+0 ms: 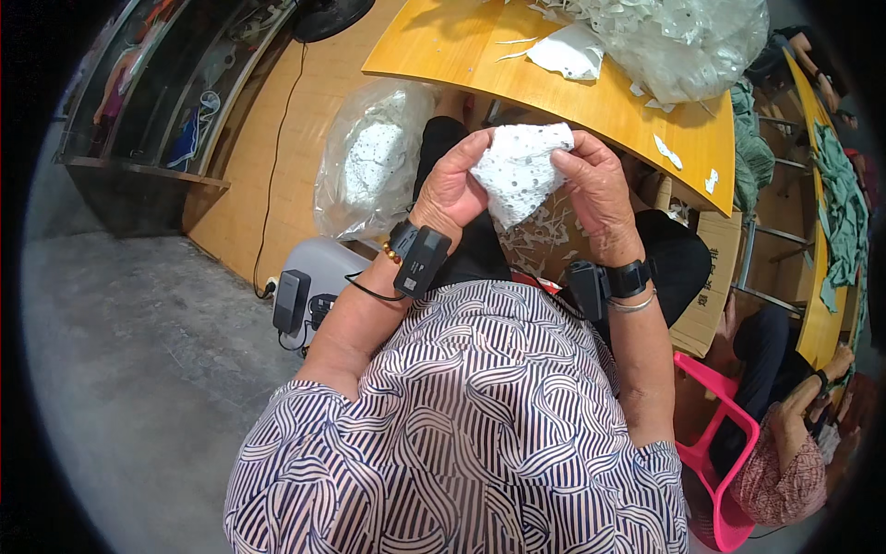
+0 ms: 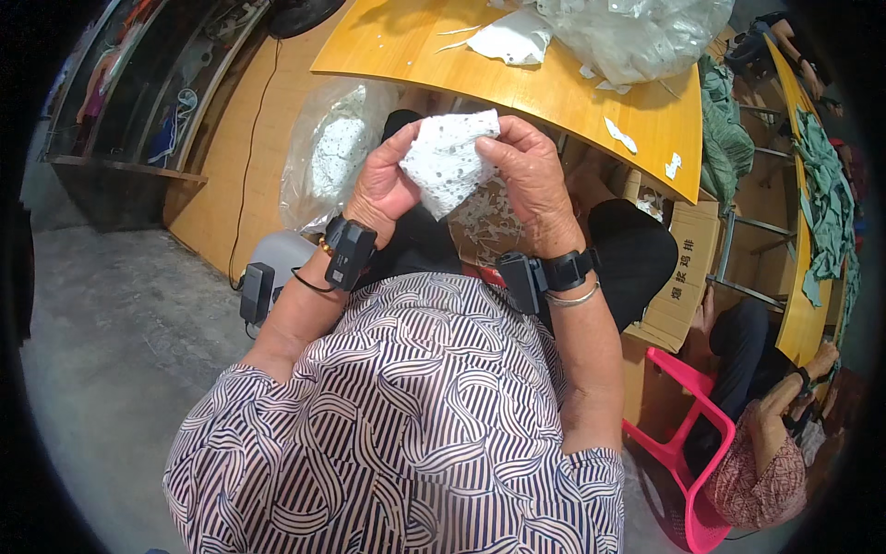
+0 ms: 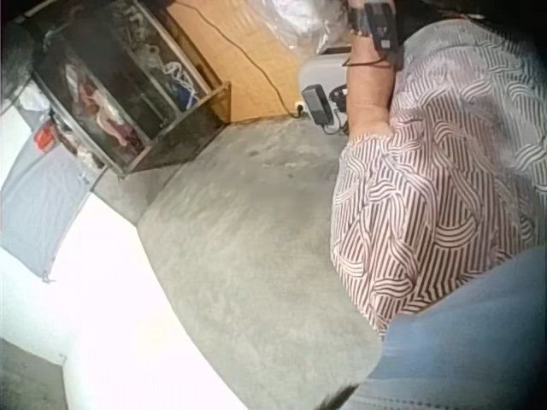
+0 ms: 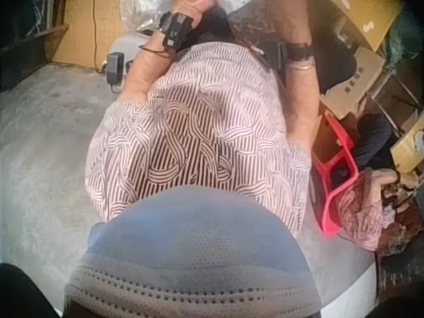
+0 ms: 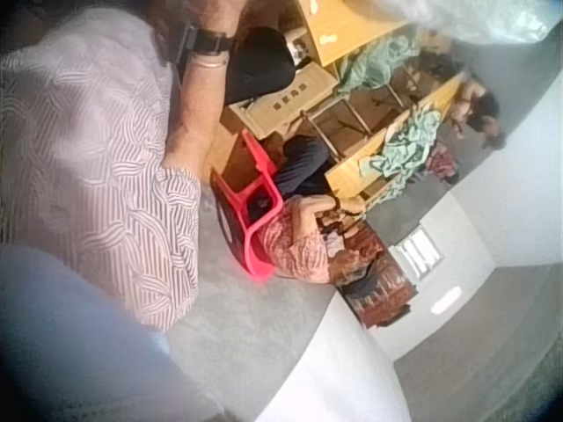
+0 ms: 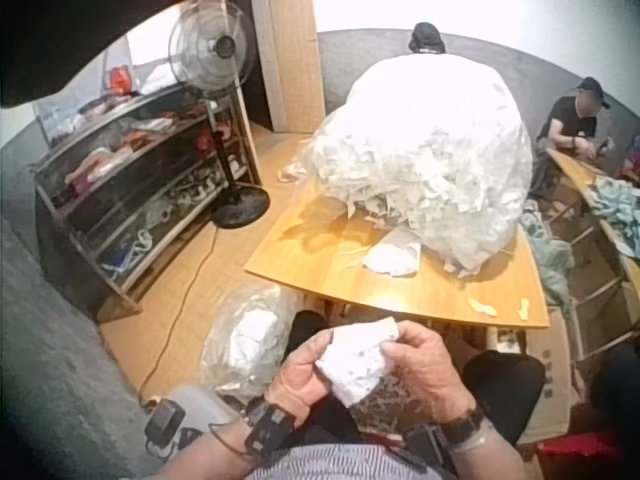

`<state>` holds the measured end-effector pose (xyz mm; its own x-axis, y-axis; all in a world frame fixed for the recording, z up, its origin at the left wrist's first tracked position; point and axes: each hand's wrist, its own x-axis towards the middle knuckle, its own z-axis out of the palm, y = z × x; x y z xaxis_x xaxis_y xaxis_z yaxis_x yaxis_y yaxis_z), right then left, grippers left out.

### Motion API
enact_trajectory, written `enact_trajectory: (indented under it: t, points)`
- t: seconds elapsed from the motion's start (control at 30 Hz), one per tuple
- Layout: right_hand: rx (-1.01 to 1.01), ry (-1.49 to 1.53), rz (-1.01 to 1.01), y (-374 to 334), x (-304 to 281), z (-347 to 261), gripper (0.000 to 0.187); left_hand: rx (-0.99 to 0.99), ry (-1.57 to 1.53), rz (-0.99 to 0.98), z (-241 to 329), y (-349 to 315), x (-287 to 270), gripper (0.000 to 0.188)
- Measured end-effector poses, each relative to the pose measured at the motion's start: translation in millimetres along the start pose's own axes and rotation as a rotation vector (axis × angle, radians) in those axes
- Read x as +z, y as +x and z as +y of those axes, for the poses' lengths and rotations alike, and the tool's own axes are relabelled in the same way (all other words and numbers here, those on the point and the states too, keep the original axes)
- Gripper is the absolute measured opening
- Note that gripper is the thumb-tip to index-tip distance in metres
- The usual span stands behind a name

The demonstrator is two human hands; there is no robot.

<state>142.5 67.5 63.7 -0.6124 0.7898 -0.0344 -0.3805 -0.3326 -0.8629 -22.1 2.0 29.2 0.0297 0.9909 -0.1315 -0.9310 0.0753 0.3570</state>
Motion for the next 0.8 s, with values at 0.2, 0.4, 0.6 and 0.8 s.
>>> enact_trajectory:
  t: [0.2, 0.4, 0.6, 0.8]
  points:
    - [0.053, 0.019, -0.022, -2, -11, 3, 0.021, -0.062, 0.155, 0.023, 9, -17, 3, 0.032]
    - [0.14, 0.03, -0.071, 2, -14, 1, 0.02, -0.12, 0.39, 0.059, 10, -22, -17, 0.018]
    - [0.199, 0.137, -0.084, 3, -6, -1, 0.038, -0.055, 0.261, 0.053, 8, -21, -34, 0.015]
    - [0.212, 0.17, -0.096, 2, -9, -1, 0.04, -0.042, 0.248, 0.077, 7, -24, -35, 0.017]
